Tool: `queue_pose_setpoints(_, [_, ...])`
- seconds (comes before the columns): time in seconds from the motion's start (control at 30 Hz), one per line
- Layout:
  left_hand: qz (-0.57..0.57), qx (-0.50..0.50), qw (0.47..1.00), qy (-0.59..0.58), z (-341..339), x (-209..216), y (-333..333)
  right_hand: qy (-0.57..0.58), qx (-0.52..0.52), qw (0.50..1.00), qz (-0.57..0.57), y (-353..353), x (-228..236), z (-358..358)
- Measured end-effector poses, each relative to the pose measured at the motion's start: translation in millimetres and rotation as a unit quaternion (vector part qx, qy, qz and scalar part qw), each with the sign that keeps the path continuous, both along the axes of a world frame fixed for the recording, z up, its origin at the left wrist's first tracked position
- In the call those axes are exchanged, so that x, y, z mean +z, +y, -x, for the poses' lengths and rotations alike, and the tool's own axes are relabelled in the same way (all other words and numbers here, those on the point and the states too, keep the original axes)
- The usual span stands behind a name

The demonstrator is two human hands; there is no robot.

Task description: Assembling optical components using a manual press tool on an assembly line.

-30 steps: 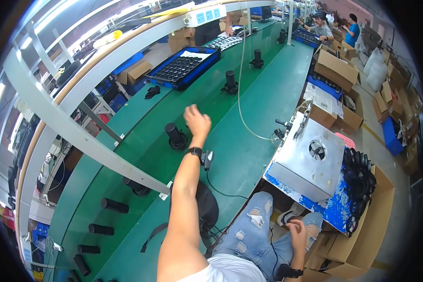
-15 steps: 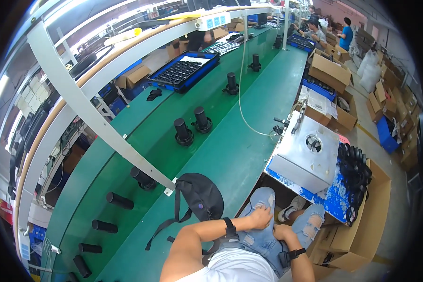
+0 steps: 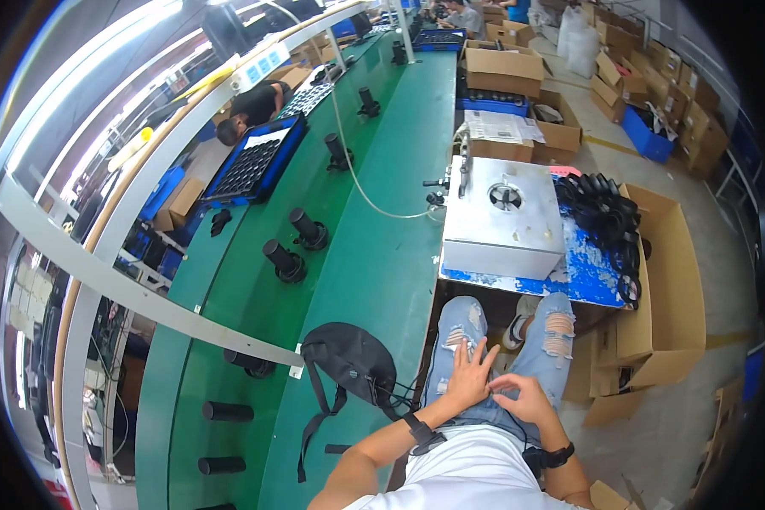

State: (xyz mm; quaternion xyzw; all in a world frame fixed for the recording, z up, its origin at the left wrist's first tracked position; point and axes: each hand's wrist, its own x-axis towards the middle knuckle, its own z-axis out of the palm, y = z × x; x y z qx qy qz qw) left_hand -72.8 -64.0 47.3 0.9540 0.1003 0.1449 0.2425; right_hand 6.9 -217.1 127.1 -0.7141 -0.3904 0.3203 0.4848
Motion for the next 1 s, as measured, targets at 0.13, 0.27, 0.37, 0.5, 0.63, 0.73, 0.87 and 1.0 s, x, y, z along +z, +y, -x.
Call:
queue_pose_setpoints(0.13, [-0.034,-0.079,0.996,-0.030,-2.0,6.6,6.4,0.107,0.112,0.983,-0.098,-7.1,38.2,10.0])
queue_pose_setpoints(0.27, [0.113,-0.121,0.984,-0.066,-20.6,3.5,21.8,0.159,0.159,0.945,-0.238,-9.6,79.6,6.4])
queue_pose_setpoints(0.37, [0.289,0.040,0.952,-0.090,-37.4,21.2,57.5,0.175,0.137,0.930,-0.293,-22.9,104.5,-1.5])
queue_pose_setpoints(0.5, [0.480,0.090,0.842,-0.230,-53.5,42.6,81.5,0.178,0.071,0.928,-0.321,-32.5,117.9,-15.3])
queue_pose_setpoints(0.63, [0.629,0.127,0.727,-0.245,-67.8,55.0,93.8,0.216,0.032,0.921,-0.323,-32.0,95.6,-25.8])
queue_pose_setpoints(0.73, [0.597,0.160,0.728,-0.297,-80.3,75.2,113.1,0.195,0.058,0.936,-0.288,-22.4,80.6,-22.9])
queue_pose_setpoints(0.87, [0.571,0.127,0.753,-0.301,-89.8,80.3,133.0,0.153,0.118,0.957,-0.214,-1.7,42.4,-32.1])
queue_pose_setpoints(1.0, [0.627,0.114,0.716,-0.285,-104.9,87.7,143.9,0.302,-0.060,0.939,-0.152,44.2,-32.9,-66.2])
